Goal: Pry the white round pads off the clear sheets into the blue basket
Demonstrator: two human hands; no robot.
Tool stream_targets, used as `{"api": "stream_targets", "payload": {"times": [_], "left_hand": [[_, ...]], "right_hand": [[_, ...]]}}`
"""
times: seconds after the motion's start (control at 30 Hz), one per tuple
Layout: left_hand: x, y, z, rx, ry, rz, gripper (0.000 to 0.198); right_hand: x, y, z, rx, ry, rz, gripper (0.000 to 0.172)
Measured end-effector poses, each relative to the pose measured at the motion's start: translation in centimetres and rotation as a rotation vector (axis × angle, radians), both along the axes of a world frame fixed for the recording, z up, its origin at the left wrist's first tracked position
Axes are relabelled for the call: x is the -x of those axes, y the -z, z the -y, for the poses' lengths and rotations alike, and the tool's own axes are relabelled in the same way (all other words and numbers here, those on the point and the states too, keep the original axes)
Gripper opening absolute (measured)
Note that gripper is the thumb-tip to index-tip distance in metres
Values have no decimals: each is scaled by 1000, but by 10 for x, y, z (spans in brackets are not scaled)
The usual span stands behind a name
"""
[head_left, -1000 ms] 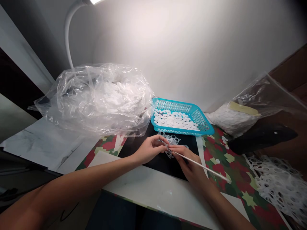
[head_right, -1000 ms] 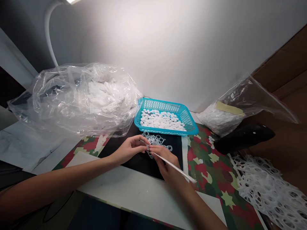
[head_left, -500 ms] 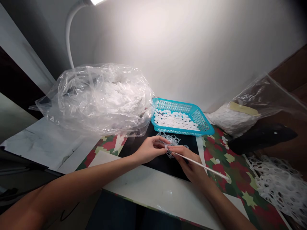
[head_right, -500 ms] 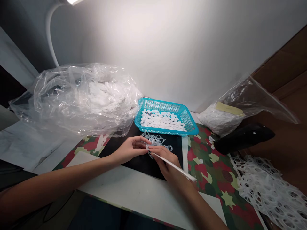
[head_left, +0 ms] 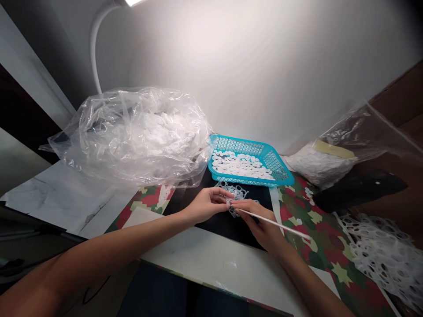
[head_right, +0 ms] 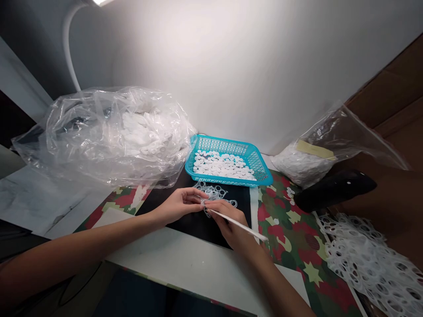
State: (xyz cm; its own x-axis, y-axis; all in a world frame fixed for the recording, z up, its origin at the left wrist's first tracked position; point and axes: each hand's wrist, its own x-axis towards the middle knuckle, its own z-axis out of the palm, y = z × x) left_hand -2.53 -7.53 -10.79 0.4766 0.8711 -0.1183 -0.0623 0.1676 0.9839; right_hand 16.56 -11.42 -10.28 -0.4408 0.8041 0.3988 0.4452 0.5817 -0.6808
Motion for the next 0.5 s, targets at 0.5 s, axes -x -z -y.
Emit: {"api": "stream_targets", "payload": {"times": [0.5], "left_hand": [[4,-5,-6,60,73,-23,37]], "right_hand": [[3,-3,0,-217,17,128,26]]}}
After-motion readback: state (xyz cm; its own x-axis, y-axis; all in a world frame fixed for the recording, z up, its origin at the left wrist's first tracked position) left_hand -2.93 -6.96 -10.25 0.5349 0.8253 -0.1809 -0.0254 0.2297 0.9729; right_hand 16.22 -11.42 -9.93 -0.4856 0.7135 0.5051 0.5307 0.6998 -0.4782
